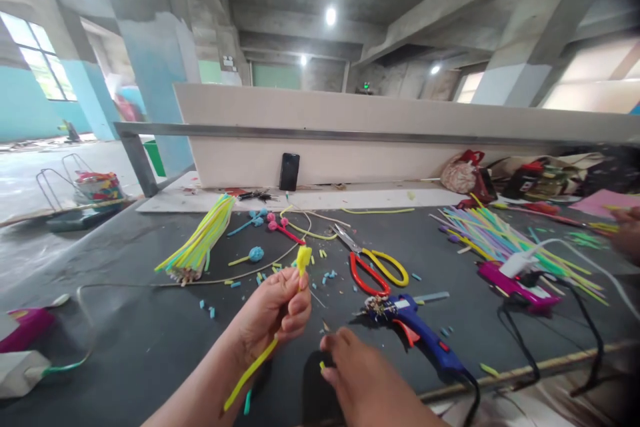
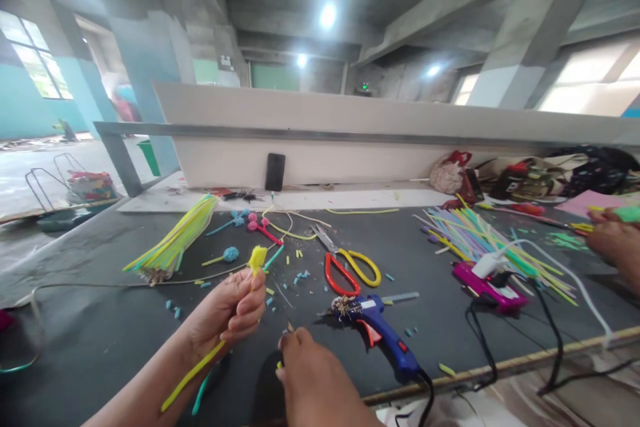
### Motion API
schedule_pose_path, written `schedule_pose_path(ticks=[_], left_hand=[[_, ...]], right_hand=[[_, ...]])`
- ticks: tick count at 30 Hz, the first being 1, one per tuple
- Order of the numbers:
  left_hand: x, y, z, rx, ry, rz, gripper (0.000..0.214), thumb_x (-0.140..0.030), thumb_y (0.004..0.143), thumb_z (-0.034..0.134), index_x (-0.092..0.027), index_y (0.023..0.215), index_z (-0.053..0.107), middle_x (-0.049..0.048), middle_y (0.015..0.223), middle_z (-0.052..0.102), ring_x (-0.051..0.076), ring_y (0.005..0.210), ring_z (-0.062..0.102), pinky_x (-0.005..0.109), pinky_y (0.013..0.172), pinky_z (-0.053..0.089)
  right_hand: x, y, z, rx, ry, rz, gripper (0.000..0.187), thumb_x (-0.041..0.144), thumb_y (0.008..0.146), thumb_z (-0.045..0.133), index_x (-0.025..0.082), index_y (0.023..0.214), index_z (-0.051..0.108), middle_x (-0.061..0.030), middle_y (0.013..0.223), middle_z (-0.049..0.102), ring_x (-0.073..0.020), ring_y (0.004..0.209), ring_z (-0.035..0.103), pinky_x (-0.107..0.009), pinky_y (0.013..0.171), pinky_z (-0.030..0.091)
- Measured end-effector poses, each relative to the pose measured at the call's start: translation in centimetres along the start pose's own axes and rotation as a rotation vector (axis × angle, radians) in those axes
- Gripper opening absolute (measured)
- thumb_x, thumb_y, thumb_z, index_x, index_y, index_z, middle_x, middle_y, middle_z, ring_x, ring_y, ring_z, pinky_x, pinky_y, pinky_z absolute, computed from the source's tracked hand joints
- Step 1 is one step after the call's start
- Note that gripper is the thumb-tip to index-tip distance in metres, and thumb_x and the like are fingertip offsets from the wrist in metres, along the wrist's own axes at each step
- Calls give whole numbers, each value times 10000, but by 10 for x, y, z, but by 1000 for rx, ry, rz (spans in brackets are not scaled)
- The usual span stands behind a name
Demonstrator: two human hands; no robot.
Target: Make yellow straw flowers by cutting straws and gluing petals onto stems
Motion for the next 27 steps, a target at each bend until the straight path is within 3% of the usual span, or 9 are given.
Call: schedule_pose_path(ticks=[5, 8, 10, 13, 16, 19, 22, 27], left_hand=[[1, 1, 1, -6, -7, -3, 156, -228, 863, 460, -157, 728, 489, -60, 498, 389, 21, 335, 240, 97, 261, 211], [1, 0, 2, -1, -24, -10, 146, -231, 858, 469, -160, 732, 490, -62, 499, 382, 22, 338, 243, 99, 264, 205], [2, 0, 3, 14, -20, -17, 138, -231, 855, 476, -161, 736, 491, -61, 503, 385, 24, 341, 250, 101, 265, 201], [3, 1, 4, 12, -2, -19, 138, -226, 857, 469, -162, 737, 488, -59, 507, 391, 23, 341, 259, 102, 266, 200], [3, 0, 4, -20, 22, -30, 158, -223, 860, 462, -161, 715, 476, -60, 501, 393, 23, 334, 260, 104, 263, 199], [3, 0, 5, -50, 65, -19, 183, -228, 854, 471, -158, 685, 468, -55, 491, 402, 28, 328, 264, 113, 255, 195], [3, 0, 6, -57, 83, -2, 182, -228, 853, 470, -155, 687, 477, -52, 486, 415, 28, 321, 268, 118, 255, 203], [5, 1, 5, -37, 59, 2, 170, -212, 856, 460, -153, 699, 492, -50, 482, 431, 31, 314, 294, 122, 262, 217]], right_hand=[[1, 11, 7, 108, -62, 11, 215, 73, 645, 503, 258, 706, 593, -79, 760, 688, -266, 635, 661, -311, 516, 460], [3, 14, 0, 89, 6, 19, 160, 100, 642, 505, 253, 662, 543, -67, 729, 683, -245, 627, 647, -303, 518, 448], [3, 17, -11, 57, 204, 88, 130, 142, 702, 462, 254, 648, 501, -35, 624, 646, -199, 560, 615, -287, 494, 438], [5, 23, -38, 20, 679, 244, 97, 179, 711, 465, 241, 637, 453, 49, 443, 521, -135, 420, 542, -253, 450, 436], [16, 31, -71, -3, 869, 186, 91, 235, 684, 582, 212, 691, 495, 51, 484, 582, -123, 462, 582, -259, 522, 481], [27, 37, -91, -41, 836, 164, 121, 266, 692, 607, 202, 696, 505, 36, 510, 608, -129, 493, 605, -267, 550, 489], [36, 43, -98, -112, 697, 113, 74, 263, 737, 550, 209, 707, 509, 30, 550, 595, -142, 537, 599, -293, 582, 480], [45, 52, -105, -394, 401, -110, 76, 241, 712, 579, 208, 645, 575, -12, 762, 539, -174, 744, 531, -307, 665, 423]])
Point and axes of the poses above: each hand's wrist, its own y-axis towards the middle knuckle, its own z-axis out of the palm, x = y × z, the point moved 4 cm from there along y, towards the middle knuckle
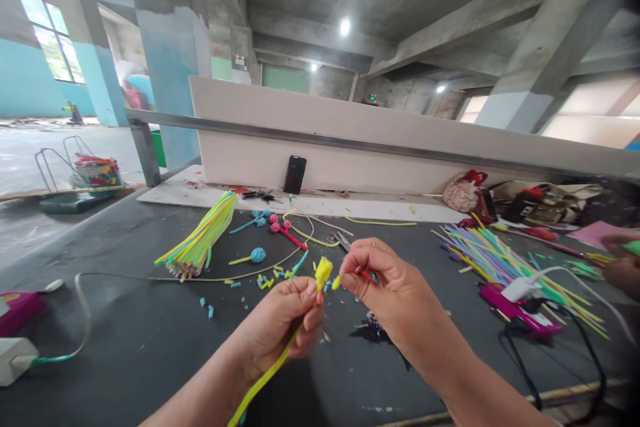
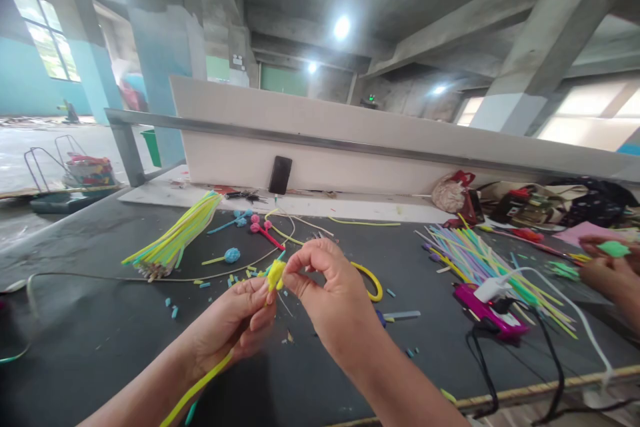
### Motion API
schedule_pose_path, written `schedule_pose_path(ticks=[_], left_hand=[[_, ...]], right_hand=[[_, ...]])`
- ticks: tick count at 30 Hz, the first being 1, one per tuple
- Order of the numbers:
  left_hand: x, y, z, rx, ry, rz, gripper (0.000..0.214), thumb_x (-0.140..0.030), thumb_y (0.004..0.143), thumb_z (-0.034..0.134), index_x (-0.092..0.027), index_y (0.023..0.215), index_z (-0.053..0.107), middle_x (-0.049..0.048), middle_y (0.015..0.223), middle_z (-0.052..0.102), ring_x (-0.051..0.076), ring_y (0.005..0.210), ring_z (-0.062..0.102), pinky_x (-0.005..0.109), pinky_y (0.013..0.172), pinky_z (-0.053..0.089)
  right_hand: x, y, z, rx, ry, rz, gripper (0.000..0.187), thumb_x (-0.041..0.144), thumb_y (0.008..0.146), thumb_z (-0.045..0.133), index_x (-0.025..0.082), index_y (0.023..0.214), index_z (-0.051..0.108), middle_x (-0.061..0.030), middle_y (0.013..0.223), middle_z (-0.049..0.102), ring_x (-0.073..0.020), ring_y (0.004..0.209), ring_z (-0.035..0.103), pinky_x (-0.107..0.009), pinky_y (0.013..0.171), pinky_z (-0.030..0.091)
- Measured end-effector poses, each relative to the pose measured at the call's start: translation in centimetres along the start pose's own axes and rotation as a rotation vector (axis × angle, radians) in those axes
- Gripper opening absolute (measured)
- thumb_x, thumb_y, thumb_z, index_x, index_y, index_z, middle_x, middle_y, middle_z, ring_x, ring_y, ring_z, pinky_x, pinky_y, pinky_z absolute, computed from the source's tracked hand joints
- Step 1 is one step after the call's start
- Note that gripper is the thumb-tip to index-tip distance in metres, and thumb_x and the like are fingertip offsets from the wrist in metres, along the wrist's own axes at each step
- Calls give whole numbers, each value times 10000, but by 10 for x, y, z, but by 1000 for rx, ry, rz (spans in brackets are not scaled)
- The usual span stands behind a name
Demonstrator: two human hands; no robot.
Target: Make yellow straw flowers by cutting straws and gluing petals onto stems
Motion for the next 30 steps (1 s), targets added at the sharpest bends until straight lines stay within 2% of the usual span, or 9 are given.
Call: schedule_pose_path(ticks=[6, 16, 25, 30], left_hand=[[0, 1, -1, 6, -5, -1, 155, -230, 832, 510, -152, 699, 508, -50, 482, 433, 33, 319, 307, 119, 262, 232], [0, 0, 0, -1, 5, -11, 166, -279, 816, 544, -166, 701, 504, -58, 479, 426, 37, 318, 312, 119, 263, 224], [0, 0, 0, 10, 14, 9, 170, -275, 817, 542, -160, 698, 505, -58, 476, 433, 35, 307, 316, 123, 259, 225], [0, 1, 0, -3, 35, 31, 178, -269, 816, 549, -153, 687, 507, -56, 464, 433, 32, 307, 308, 121, 260, 221]], right_hand=[[-7, 2, 6, -66, -70, -17, 76, 226, 718, 589, 212, 645, 605, -16, 791, 539, -184, 785, 527, -328, 737, 408], [-6, 2, 10, -170, -220, -84, 50, 198, 706, 605, 209, 660, 620, -38, 804, 559, -204, 818, 538, -348, 746, 425], [-8, 4, 11, -156, -240, -92, 56, 198, 703, 585, 199, 654, 612, -49, 818, 549, -210, 820, 532, -365, 754, 417], [-9, 6, 10, -155, -232, -97, 46, 183, 689, 593, 212, 654, 591, -26, 782, 552, -191, 792, 519, -349, 763, 411]])
Point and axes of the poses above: each hand's wrist, its own y-axis towards the middle knuckle, its own z-axis out of the palm, x = y × z, the point moved 4 cm from there along y, towards the middle knuckle
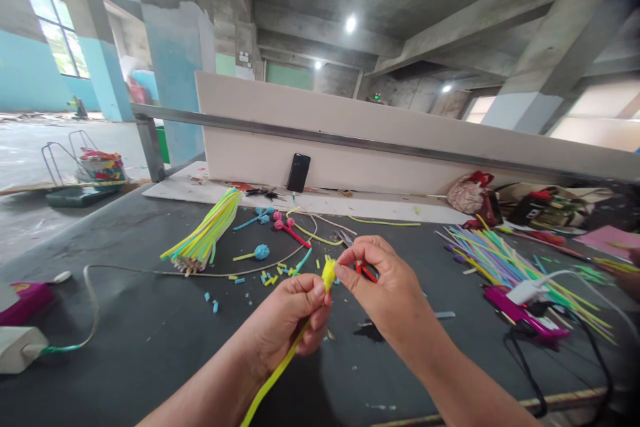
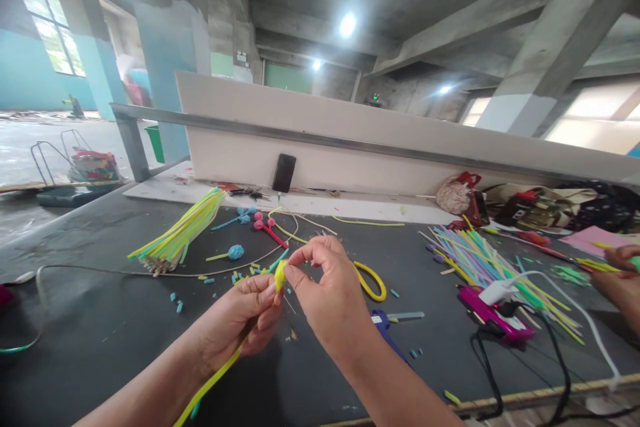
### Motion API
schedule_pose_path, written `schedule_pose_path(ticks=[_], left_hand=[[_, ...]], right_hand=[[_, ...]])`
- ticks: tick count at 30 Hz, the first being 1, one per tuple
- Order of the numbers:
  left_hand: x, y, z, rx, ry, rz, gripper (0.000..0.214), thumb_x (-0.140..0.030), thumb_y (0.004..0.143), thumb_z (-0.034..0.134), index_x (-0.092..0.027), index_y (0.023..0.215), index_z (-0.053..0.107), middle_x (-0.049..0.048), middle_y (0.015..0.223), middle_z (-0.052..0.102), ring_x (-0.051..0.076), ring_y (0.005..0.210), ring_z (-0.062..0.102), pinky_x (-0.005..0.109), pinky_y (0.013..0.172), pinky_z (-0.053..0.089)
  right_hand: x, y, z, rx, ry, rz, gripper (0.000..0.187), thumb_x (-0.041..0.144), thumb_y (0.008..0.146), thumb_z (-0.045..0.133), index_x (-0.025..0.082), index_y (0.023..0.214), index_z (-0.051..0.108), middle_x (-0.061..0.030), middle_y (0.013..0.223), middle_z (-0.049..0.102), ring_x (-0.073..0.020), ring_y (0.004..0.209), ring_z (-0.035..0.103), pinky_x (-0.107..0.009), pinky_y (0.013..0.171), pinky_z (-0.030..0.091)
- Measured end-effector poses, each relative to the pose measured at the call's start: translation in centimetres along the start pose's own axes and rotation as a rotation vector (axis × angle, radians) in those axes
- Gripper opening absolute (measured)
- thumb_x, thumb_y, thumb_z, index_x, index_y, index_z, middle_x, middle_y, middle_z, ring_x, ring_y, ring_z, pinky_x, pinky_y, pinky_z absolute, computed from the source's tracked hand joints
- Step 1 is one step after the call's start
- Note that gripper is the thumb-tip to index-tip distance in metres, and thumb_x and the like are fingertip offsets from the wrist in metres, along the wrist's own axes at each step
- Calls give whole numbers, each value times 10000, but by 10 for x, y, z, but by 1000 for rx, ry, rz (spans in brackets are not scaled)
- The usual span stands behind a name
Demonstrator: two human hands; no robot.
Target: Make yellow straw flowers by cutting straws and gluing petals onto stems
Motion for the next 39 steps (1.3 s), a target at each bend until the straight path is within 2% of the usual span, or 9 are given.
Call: schedule_pose_path(ticks=[7, 17, 22, 26, 31, 34, 36, 39], left_hand=[[1, 0, -1, -6, 56, 8, 210, -300, 803, 570, -155, 664, 508, -62, 444, 422, 32, 291, 306, 129, 266, 202], [2, -1, -1, -17, 83, -19, 214, -301, 807, 561, -156, 662, 501, -61, 443, 425, 36, 290, 316, 139, 275, 199], [2, -2, 2, 4, 52, -29, 206, -301, 803, 563, -156, 670, 502, -61, 457, 407, 33, 307, 288, 135, 276, 209], [0, -3, 2, 28, 12, -46, 192, -301, 809, 554, -164, 685, 501, -61, 478, 398, 30, 320, 262, 128, 279, 194], [0, -6, 5, 47, -19, -85, 184, -309, 789, 587, -159, 709, 514, -58, 482, 406, 22, 329, 250, 119, 289, 157], [-3, -11, 11, 149, -3, -136, 225, -323, 729, 652, -145, 673, 527, -37, 486, 455, 23, 305, 286, 134, 277, 150], [-7, -18, 14, 201, 47, -183, 271, -365, 675, 699, -131, 667, 564, -13, 486, 500, 44, 299, 347, 151, 260, 164], [-11, -29, 17, 276, 198, -335, 324, -414, 635, 726, -117, 719, 627, -2, 512, 535, 64, 343, 425, 164, 282, 251]], right_hand=[[0, 0, -3, 15, -5, 30, 37, 181, 668, 610, 212, 683, 595, -25, 817, 549, -180, 742, 520, -334, 716, 426], [3, 0, -7, 17, -61, -24, 75, 182, 691, 603, 216, 630, 631, -39, 797, 580, -218, 857, 551, -361, 770, 416], [7, -1, -10, 40, -17, -1, 95, 232, 744, 577, 217, 677, 643, -41, 815, 578, -202, 809, 554, -346, 736, 431], [9, 0, -17, 10, 12, 11, 129, 263, 781, 537, 212, 705, 629, -41, 818, 563, -184, 764, 544, -321, 702, 435], [-11, 4, -24, -20, -18, 69, 152, 328, 809, 509, 214, 807, 611, -49, 871, 597, -196, 784, 560, -326, 716, 424], [-28, 17, -10, 6, -57, 113, 157, 321, 809, 505, 219, 887, 595, -38, 832, 607, -201, 776, 567, -336, 717, 427], [-30, 28, 15, 143, -101, 102, 165, 278, 817, 487, 204, 929, 584, -39, 840, 620, -193, 774, 572, -332, 719, 438], [-27, 46, 60, 376, -172, 38, 141, 202, 813, 499, 183, 898, 609, -25, 818, 646, -170, 750, 585, -305, 709, 454]])
Point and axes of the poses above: each hand's wrist, its own y-axis towards the middle knuckle, its own z-axis out of the palm, x = y × z, the point moved 4 cm from there along y, towards the middle knuckle
